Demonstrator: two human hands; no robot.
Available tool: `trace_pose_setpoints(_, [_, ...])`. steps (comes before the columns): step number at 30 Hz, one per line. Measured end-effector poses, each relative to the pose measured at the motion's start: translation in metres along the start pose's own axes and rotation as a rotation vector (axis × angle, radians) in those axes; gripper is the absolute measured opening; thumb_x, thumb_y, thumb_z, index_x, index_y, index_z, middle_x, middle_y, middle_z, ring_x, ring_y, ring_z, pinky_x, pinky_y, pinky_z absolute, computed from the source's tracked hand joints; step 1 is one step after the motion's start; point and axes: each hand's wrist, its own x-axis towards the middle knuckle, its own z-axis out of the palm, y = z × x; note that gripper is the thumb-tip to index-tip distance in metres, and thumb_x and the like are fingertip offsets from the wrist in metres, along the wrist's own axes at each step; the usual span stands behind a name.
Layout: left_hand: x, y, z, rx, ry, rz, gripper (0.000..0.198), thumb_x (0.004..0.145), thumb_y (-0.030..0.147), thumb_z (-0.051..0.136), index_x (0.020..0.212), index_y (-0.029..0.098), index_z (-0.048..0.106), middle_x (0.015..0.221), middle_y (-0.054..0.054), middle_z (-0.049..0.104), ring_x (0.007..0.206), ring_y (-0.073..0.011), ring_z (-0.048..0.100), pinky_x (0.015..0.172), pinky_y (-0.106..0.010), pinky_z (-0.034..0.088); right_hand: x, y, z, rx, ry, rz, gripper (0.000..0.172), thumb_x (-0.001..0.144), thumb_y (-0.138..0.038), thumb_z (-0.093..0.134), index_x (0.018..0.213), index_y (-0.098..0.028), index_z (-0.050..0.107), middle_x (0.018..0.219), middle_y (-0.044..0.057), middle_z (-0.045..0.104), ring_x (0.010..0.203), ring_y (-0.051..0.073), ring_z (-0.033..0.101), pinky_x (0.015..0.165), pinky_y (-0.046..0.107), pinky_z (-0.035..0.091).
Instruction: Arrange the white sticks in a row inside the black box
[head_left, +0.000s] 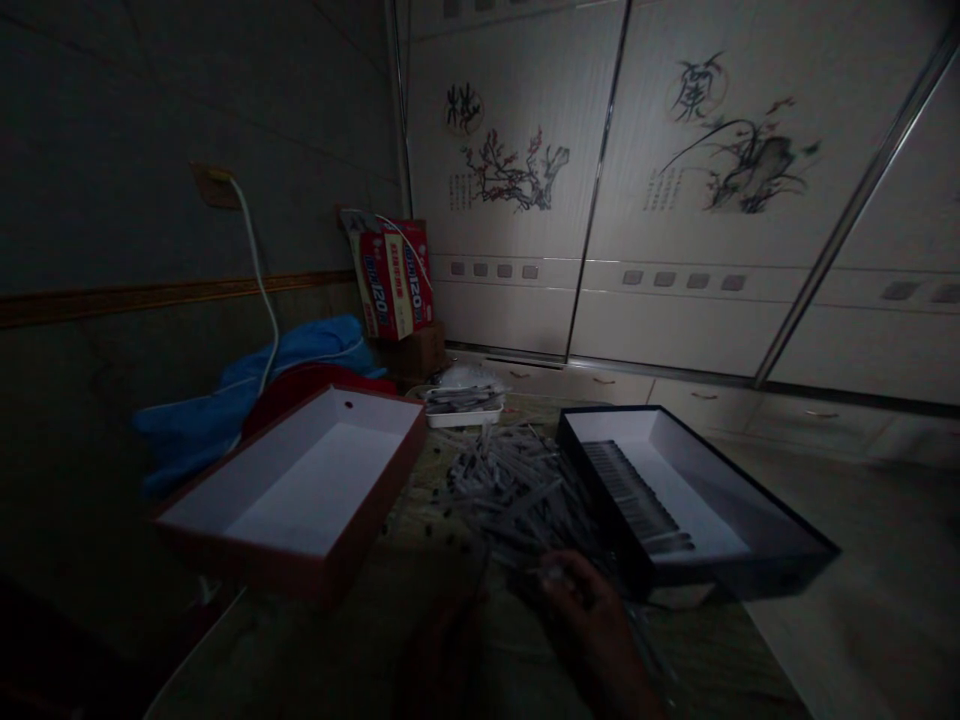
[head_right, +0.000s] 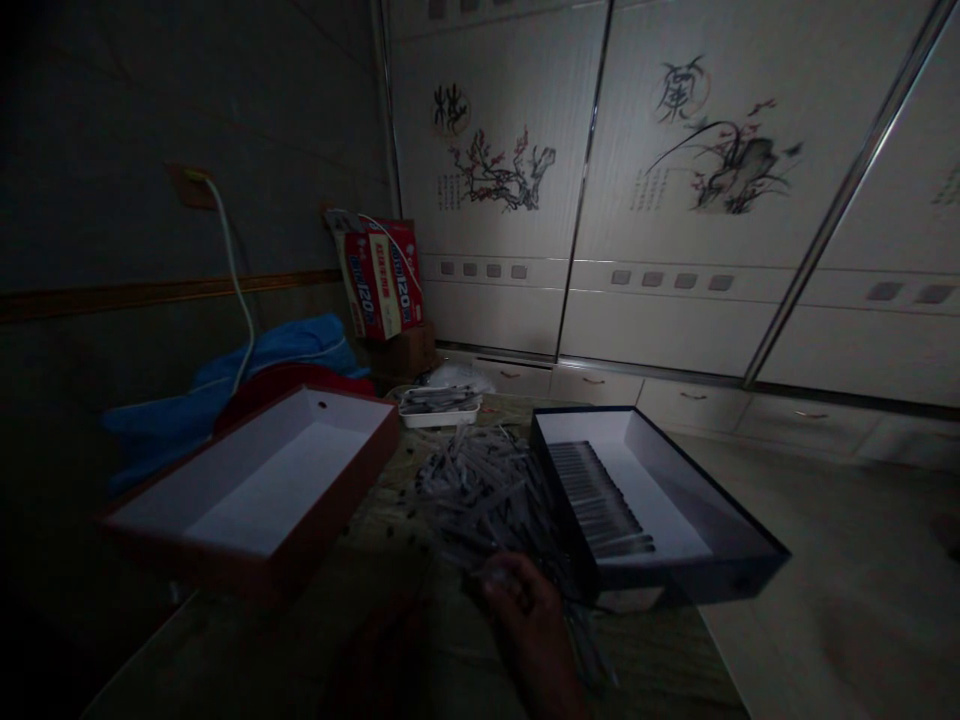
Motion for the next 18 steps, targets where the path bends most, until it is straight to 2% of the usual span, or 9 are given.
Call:
trace_pose_setpoints(6, [0.003,-0.013,-0.008,0.25,-0.067,0.128,0.039,0.079,0.036,0.043,0.107,0.022,0.066,0.124,-0.01,0.06,0.118,-0.0269,0.051,0.104,-0.047,0.033,-0.002,0.002,-0.009,-0.187,-0.002,-0.088,0.032,0.077,-0.047,0.061,0.091,-0.019,0.067,0.08,0.003,0.064,0.073,0.017,0.057,0.065,0.024,0.044])
trace_pose_setpoints(9, [0.004,-0.012,-0.015,0.358,-0.094,0.134,0.039,0.079,0.032,0.042,0.107,0.023,0.067,0.129,-0.012,0.056,0.122,-0.0285,0.047,0.105,-0.049,0.031,-0.002,0.003,-0.008,-0.14,0.014,-0.079,0.036,0.078,-0.051,0.058,0.091,-0.018,0.067,0.077,0.003,0.063,0.069,0.016,0.056,0.063,0.024,0.044])
trace_pose_setpoints(14, [0.002,0.001,-0.02,0.355,-0.145,0.135,0.039,0.08,0.023,0.038,0.106,0.019,0.068,0.129,-0.016,0.054,0.12,-0.0255,0.049,0.101,-0.042,0.038,-0.003,0.008,-0.005,-0.053,-0.023,-0.051,0.037,0.075,-0.052,0.06,0.088,-0.018,0.066,0.069,0.002,0.06,0.062,0.014,0.053,0.056,0.022,0.041])
trace_pose_setpoints(18, [0.004,0.002,-0.015,0.345,-0.115,0.184,0.031,0.08,0.02,0.046,0.1,0.024,0.069,0.123,-0.009,0.06,0.115,-0.0228,0.054,0.099,-0.037,0.042,-0.005,0.008,-0.003,-0.133,-0.083,-0.057,0.037,0.079,-0.052,0.057,0.088,-0.017,0.065,0.07,0.001,0.059,0.061,0.013,0.052,0.055,0.022,0.04])
